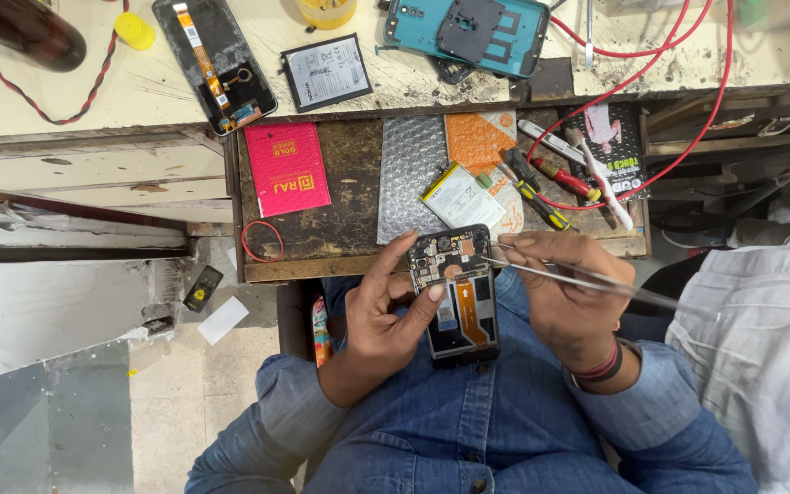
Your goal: The person disassembles a smartphone at a repair workbench. They pry open the phone, remove the back cover, disconnect and lift out the battery, then use a metal pry tool to work on the internal board and components.
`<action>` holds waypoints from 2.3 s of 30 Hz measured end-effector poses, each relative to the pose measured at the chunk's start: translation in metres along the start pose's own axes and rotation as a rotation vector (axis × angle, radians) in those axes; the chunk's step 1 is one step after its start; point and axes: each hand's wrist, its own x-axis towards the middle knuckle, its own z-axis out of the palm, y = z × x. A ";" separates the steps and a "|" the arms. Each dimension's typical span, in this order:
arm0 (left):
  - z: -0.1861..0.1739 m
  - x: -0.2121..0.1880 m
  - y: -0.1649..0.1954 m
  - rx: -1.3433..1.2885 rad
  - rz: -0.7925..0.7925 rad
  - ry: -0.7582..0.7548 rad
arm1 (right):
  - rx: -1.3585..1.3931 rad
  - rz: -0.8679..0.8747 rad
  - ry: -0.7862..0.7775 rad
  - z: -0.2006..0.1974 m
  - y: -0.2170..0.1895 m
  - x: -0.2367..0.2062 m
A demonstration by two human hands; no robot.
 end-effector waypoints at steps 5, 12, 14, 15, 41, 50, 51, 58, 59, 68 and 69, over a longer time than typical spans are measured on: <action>0.001 -0.002 0.000 -0.046 -0.019 -0.012 | -0.284 -0.147 -0.093 -0.004 -0.019 0.009; 0.002 -0.003 0.000 -0.055 -0.024 -0.015 | -0.045 0.172 -0.188 -0.015 -0.011 0.019; 0.002 -0.003 0.000 -0.042 -0.015 -0.019 | 0.138 0.325 -0.208 -0.018 -0.003 0.022; 0.002 -0.003 -0.001 -0.035 -0.008 -0.021 | 0.203 0.350 -0.212 -0.021 0.001 0.024; 0.002 -0.001 0.000 0.021 -0.003 0.010 | 0.101 0.019 0.026 -0.002 0.009 -0.015; 0.004 -0.003 -0.001 0.013 -0.021 0.013 | -0.215 -0.178 0.053 0.001 -0.005 -0.016; 0.004 -0.003 -0.001 0.008 -0.034 0.013 | -0.237 -0.157 0.051 0.000 -0.006 -0.016; 0.003 -0.001 -0.006 -0.111 -0.058 0.010 | 0.232 0.206 0.020 -0.005 0.012 -0.014; 0.003 -0.001 -0.008 -0.167 -0.076 0.005 | 0.349 0.255 0.014 -0.006 0.016 -0.014; 0.003 -0.003 -0.019 -0.325 -0.156 0.021 | 0.220 0.196 0.009 -0.008 0.017 -0.030; 0.004 -0.004 -0.019 -0.336 -0.147 0.019 | 0.180 0.172 0.005 -0.008 0.015 -0.030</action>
